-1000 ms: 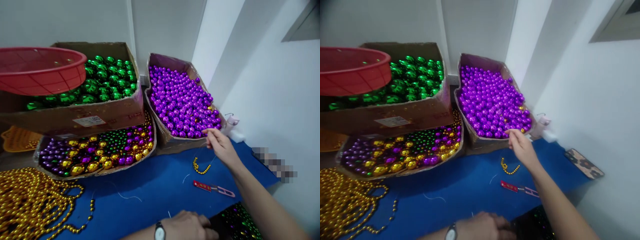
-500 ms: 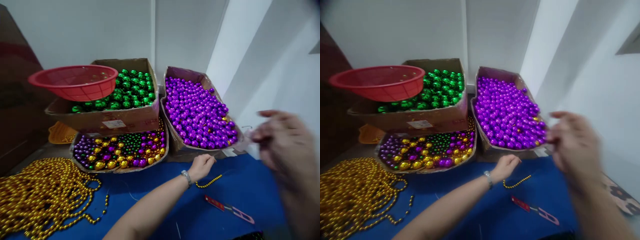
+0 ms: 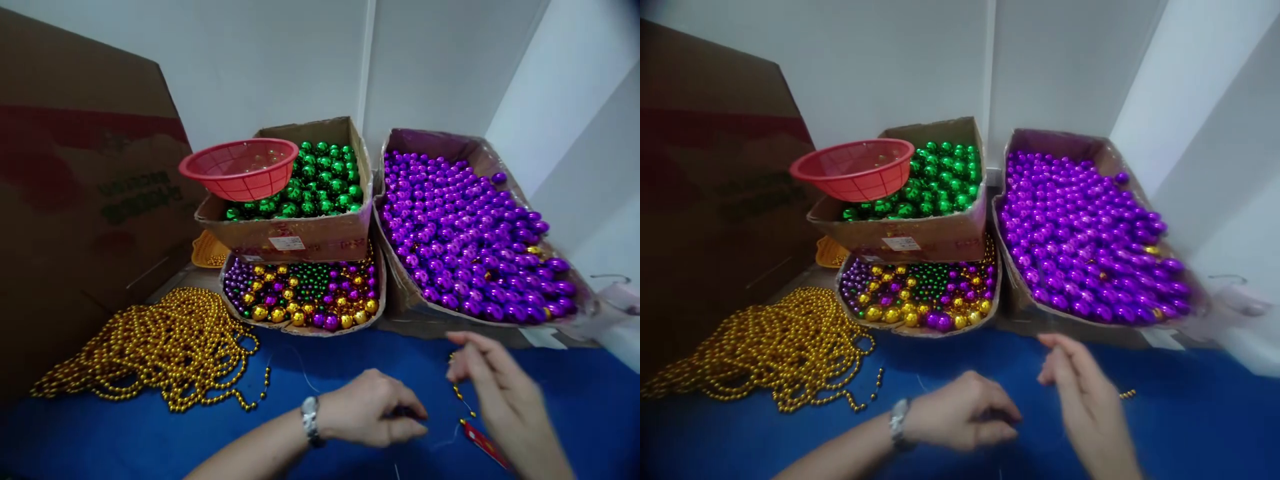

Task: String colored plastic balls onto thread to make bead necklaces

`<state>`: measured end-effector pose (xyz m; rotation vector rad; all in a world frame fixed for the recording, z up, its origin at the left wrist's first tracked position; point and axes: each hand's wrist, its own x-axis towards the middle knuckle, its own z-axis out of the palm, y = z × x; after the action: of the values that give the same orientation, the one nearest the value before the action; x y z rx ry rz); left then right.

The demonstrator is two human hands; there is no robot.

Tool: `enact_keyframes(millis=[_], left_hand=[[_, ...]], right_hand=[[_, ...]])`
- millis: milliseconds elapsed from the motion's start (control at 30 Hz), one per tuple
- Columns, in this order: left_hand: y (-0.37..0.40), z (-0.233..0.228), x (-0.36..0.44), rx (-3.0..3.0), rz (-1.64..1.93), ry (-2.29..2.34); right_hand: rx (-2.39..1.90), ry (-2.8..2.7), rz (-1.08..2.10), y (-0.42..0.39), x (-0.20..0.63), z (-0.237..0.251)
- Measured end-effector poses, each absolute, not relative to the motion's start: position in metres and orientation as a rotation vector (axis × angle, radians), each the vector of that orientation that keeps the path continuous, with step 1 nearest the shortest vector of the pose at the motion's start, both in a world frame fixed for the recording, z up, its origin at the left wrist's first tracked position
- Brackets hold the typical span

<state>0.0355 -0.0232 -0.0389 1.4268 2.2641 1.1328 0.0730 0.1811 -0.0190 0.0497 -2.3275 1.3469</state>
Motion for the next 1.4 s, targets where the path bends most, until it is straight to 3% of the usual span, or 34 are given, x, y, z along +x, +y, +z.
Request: enact_keyframes(millis=[233,400,1000,1267,1400], left_hand=[[-0.113,-0.016,-0.014,0.893,1.088,2.953],[-0.141,-0.026,-0.053,0.710,0.761,3.184],[-0.120,-0.065,-0.144,0.529,0.299,2.906],[-0.116,-0.038,-0.115,0.504,0.872,2.849],[-0.112,-0.030,-0.068,0.340,1.799,2.197]], right_hand=[[0.163,-2.563,1.439,0.132,0.079,-0.075],[0.262,-2.638,1.303,0.132,0.076,-0.088],[0.355,-2.663,1.205,0.132,0.063,-0.106],[0.414,-2.571,1.252,0.120,0.063,-0.099],[0.456,-2.515,1.237,0.113,0.061,-0.098]])
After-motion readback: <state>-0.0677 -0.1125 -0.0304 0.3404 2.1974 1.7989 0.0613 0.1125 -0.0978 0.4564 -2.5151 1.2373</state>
